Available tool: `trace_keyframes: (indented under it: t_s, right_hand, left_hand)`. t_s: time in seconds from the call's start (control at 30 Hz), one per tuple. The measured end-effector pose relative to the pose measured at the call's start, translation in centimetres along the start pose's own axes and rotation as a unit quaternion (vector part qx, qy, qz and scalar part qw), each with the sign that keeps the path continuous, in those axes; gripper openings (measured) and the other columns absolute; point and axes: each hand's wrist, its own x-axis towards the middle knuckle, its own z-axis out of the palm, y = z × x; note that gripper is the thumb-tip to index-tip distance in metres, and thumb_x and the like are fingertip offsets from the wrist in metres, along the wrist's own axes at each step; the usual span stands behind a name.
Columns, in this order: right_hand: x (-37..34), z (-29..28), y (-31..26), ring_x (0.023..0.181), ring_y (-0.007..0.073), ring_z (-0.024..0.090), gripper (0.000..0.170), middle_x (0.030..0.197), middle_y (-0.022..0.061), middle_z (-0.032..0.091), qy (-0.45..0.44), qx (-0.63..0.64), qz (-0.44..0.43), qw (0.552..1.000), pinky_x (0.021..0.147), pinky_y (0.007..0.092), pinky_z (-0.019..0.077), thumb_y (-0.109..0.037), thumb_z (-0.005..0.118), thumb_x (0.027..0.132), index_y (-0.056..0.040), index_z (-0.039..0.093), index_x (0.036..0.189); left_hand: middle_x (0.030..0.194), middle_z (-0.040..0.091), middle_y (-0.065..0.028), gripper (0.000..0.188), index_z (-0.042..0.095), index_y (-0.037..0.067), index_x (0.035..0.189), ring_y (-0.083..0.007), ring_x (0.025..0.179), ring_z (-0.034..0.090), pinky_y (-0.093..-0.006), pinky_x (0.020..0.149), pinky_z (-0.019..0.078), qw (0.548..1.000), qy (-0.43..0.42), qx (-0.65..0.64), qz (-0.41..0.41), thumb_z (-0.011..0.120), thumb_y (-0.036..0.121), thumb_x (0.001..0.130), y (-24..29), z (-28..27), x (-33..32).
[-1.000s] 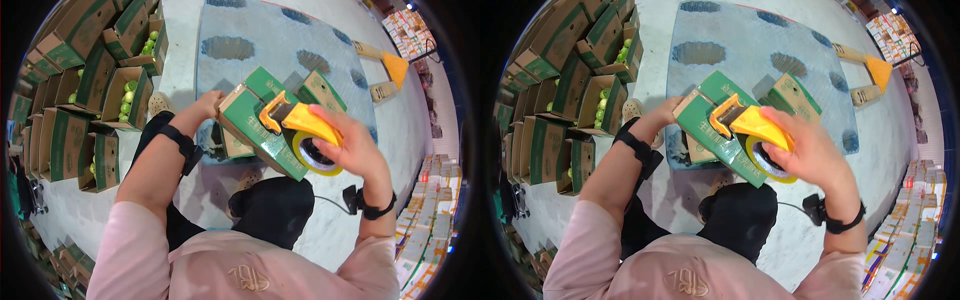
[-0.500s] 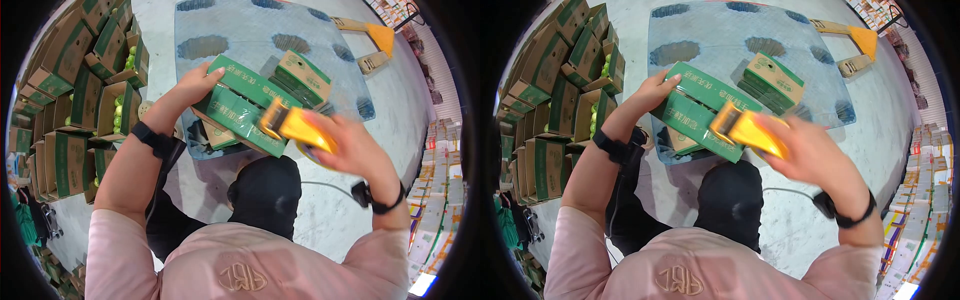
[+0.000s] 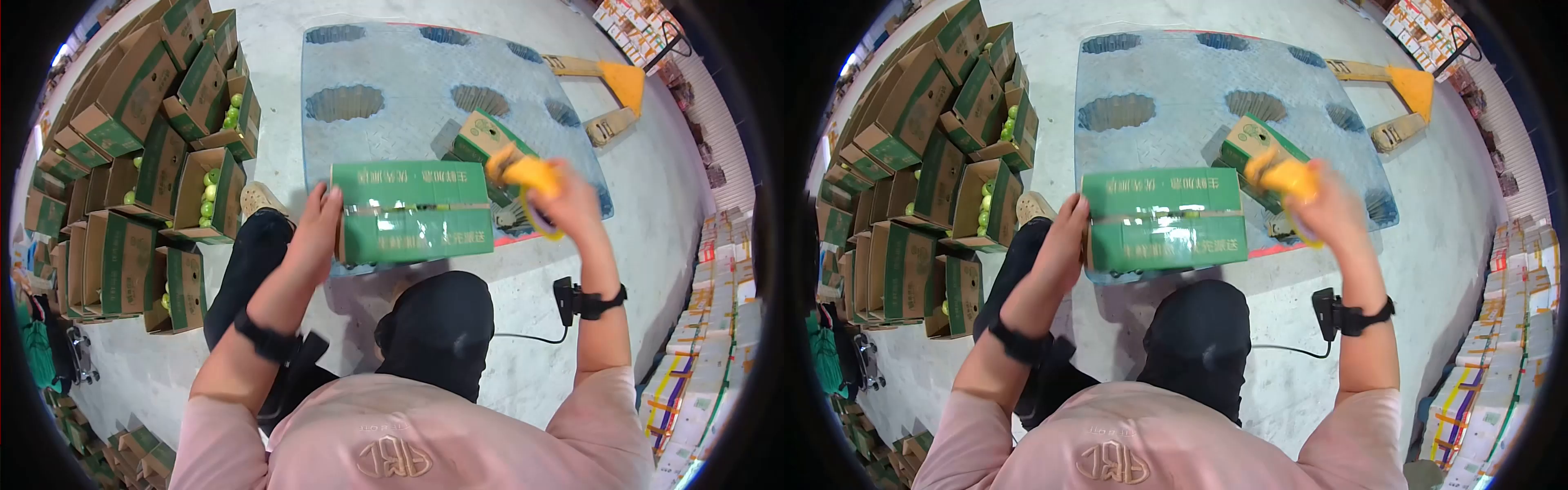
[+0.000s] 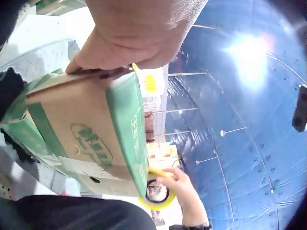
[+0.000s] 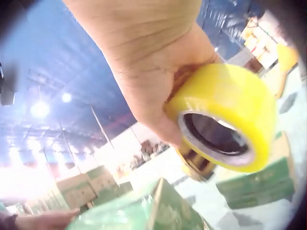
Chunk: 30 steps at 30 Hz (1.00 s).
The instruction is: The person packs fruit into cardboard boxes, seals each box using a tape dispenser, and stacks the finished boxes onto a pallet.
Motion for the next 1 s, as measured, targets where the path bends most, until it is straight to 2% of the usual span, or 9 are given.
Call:
trace_keyframes:
  t_s: [0.03,0.17,0.23,0.33,0.43,0.7,0.77,0.9,1.0]
  right_hand:
    - [0.7,-1.1,0.2,0.094,0.0313,0.065,0.055,0.105,0.0182,0.064,0.074,0.081,0.025,0.994,0.082,0.0392,0.0515,-0.028,0.075,0.074,-0.0066,0.053,0.12]
    - [-1.8,-1.2,-4.2,0.102,0.0204,0.057,0.06,0.115,0.0093,0.057,0.131,0.437,-0.049,0.889,0.088,0.035,0.0475,-0.02,0.076,0.079,-0.001,0.045,0.126]
    - [-3.8,2.7,-5.5,0.111,0.0233,0.053,0.063,0.123,0.0143,0.052,0.133,0.258,-0.159,0.944,0.095,0.0343,0.0433,-0.02,0.074,0.08,-0.0009,0.042,0.131]
    - [-4.5,3.3,-7.6,0.114,0.0265,0.051,0.063,0.123,0.0154,0.051,0.131,0.291,-0.195,0.927,0.097,0.0343,0.0414,-0.02,0.072,0.081,-0.0019,0.042,0.133]
    - [-3.4,1.9,-7.6,0.113,0.0274,0.051,0.064,0.123,0.0154,0.051,0.058,0.307,-0.163,0.936,0.097,0.0346,0.0409,-0.02,0.069,0.083,-0.0025,0.039,0.137]
    - [9.1,-0.7,-7.9,0.098,0.0131,0.056,0.043,0.109,0.0084,0.062,0.095,0.301,-0.125,0.941,0.088,0.0284,0.0443,-0.027,0.07,0.084,-0.0014,0.059,0.117]
    - [13.3,-2.8,-12.7,0.091,0.0124,0.059,0.034,0.099,0.0065,0.065,0.049,0.206,-0.204,0.956,0.082,0.0288,0.0468,-0.028,0.069,0.084,-0.0013,0.064,0.104]
    - [21.3,-1.3,-21.8,0.075,0.0126,0.061,0.04,0.079,0.0048,0.066,-0.251,0.026,-0.236,0.938,0.069,0.028,0.0489,-0.039,0.066,0.084,-0.0001,0.069,0.092]
    - [24.0,4.7,-23.4,0.075,0.0206,0.063,0.048,0.084,0.0098,0.068,-0.306,0.083,-0.269,0.91,0.069,0.0338,0.0503,-0.045,0.066,0.08,0.0003,0.069,0.095]
  left_hand:
    - [0.148,0.027,-0.0196,0.079,0.012,-0.001,0.148,-0.0268,0.133,0.035,-0.035,0.109,0.0288,0.999,-0.022,-0.022,-0.002,0.056,0.036,0.094,0.9,0.1,-2.5]
    - [0.149,0.027,-0.0206,0.089,0.017,0.005,0.148,-0.033,0.138,0.029,-0.0413,0.112,0.0247,0.894,-0.145,0.316,0.283,0.071,0.03,0.082,0.2,-3.4,-4.6]
    - [0.148,0.03,-0.0191,0.09,0.025,0.006,0.146,-0.0349,0.138,0.029,-0.044,0.113,0.0243,0.778,-0.178,0.467,0.38,0.075,0.033,0.076,2.3,-4.6,-4.8]
    - [0.146,0.036,-0.0132,0.087,0.044,0.004,0.135,-0.0357,0.137,0.03,-0.0434,0.113,0.027,0.554,-0.315,0.601,0.482,0.076,0.043,0.064,5.0,-5.2,-3.4]
    - [0.144,0.04,-0.0097,0.085,0.044,0.005,0.135,-0.0322,0.137,0.033,-0.0454,0.113,0.0262,0.522,-0.38,0.581,0.496,0.074,0.043,0.066,4.5,-4.4,-1.3]
    - [0.138,0.046,-0.0133,0.079,0.047,0.002,0.131,-0.0321,0.128,0.043,-0.045,0.105,0.0343,0.663,-0.196,0.477,0.543,0.074,0.042,0.069,0.3,1.8,-2.1]
    - [0.137,0.047,-0.0116,0.078,0.049,0.001,0.129,-0.0311,0.124,0.045,-0.043,0.103,0.0361,0.67,-0.188,0.464,0.548,0.074,0.041,0.067,-0.2,2.6,-2.7]
    - [0.136,0.047,-0.009,0.076,0.053,0.002,0.127,-0.0279,0.123,0.044,-0.04,0.102,0.0364,0.669,-0.193,0.454,0.556,0.073,0.04,0.064,-0.9,3.8,-3.1]
    - [0.136,0.047,-0.0081,0.075,0.053,0.003,0.127,-0.0263,0.123,0.044,-0.0383,0.103,0.035,0.653,-0.183,0.475,0.561,0.072,0.04,0.064,-1.4,4.0,-3.3]
